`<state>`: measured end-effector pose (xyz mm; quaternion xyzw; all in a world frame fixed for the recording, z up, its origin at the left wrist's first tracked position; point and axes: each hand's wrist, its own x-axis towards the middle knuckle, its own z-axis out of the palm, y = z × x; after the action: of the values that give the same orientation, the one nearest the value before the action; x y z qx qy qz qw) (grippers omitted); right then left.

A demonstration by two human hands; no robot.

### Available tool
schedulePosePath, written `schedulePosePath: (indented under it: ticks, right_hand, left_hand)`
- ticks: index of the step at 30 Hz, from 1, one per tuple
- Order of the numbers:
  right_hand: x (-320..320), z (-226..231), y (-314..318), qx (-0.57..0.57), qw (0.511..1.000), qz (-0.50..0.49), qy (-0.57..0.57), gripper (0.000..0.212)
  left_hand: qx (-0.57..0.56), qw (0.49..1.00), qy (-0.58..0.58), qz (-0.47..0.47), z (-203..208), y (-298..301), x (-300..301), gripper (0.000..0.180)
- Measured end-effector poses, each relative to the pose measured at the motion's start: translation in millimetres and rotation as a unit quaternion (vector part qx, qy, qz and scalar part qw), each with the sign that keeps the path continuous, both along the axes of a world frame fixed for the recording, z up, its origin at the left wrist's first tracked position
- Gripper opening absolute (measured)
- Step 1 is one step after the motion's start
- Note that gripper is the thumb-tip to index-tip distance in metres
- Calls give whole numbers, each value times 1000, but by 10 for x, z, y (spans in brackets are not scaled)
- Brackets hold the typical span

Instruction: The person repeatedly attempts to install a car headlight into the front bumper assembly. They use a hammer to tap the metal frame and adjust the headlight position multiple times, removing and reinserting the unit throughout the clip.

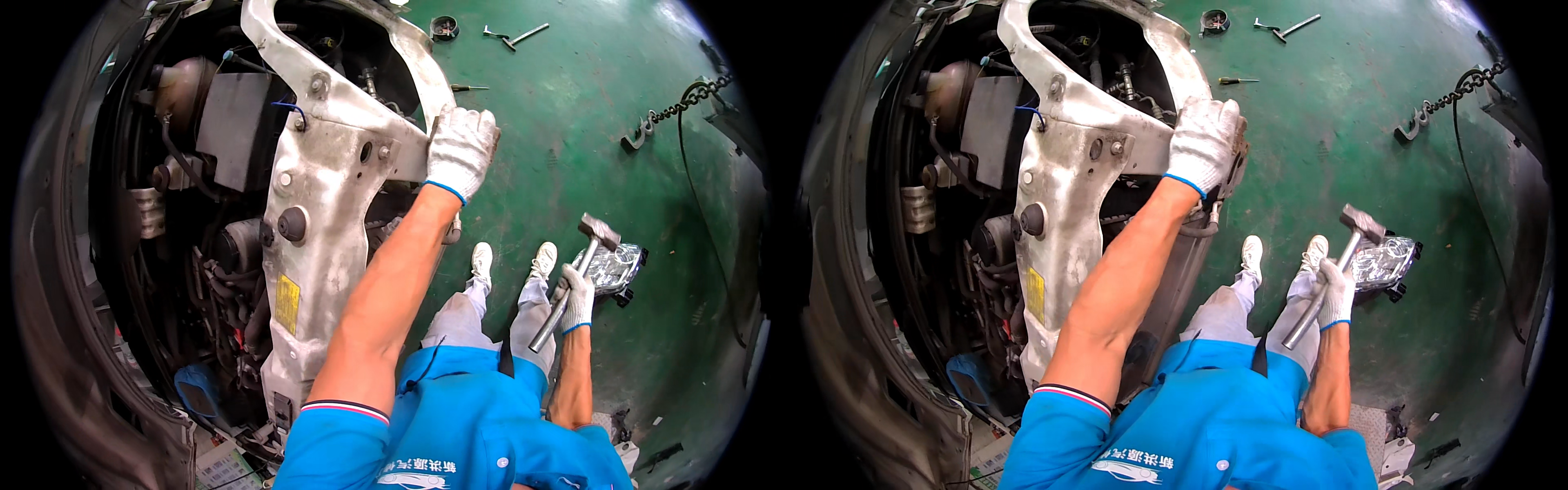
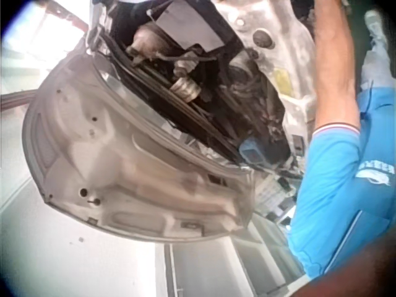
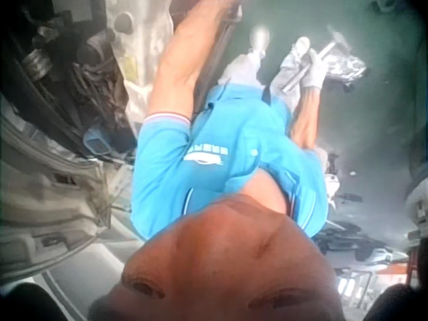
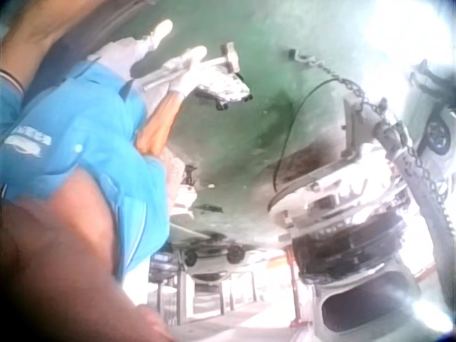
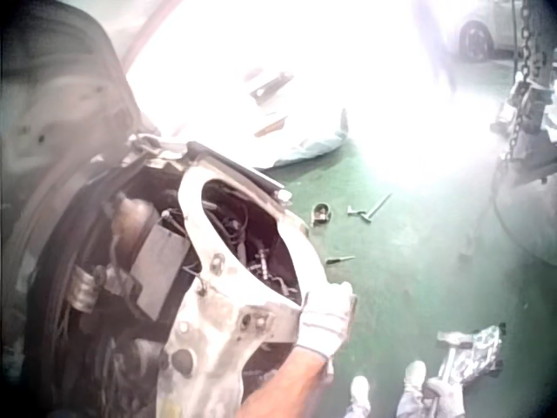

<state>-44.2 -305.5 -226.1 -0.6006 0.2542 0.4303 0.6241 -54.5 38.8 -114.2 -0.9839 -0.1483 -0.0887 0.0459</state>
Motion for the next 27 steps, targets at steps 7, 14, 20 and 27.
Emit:
schedulePosePath:
  ticks: [7,14,20,27]
  right_hand:
    - [-21,898,896,113,987,58,-103,23]
    - [-323,1057,1512,153,976,124,-89,30]
    - [437,1233,757,99,983,80,-131,25]
    - [1605,1195,-758,258,834,-354,-336,31]
  left_hand:
    - [-70,997,34,-1,58,174,-40,46]
    - [-61,998,31,-16,63,165,28,49]
    - [-70,997,9,-41,118,150,-19,43]
    - [-54,998,-24,-28,49,176,-43,29]
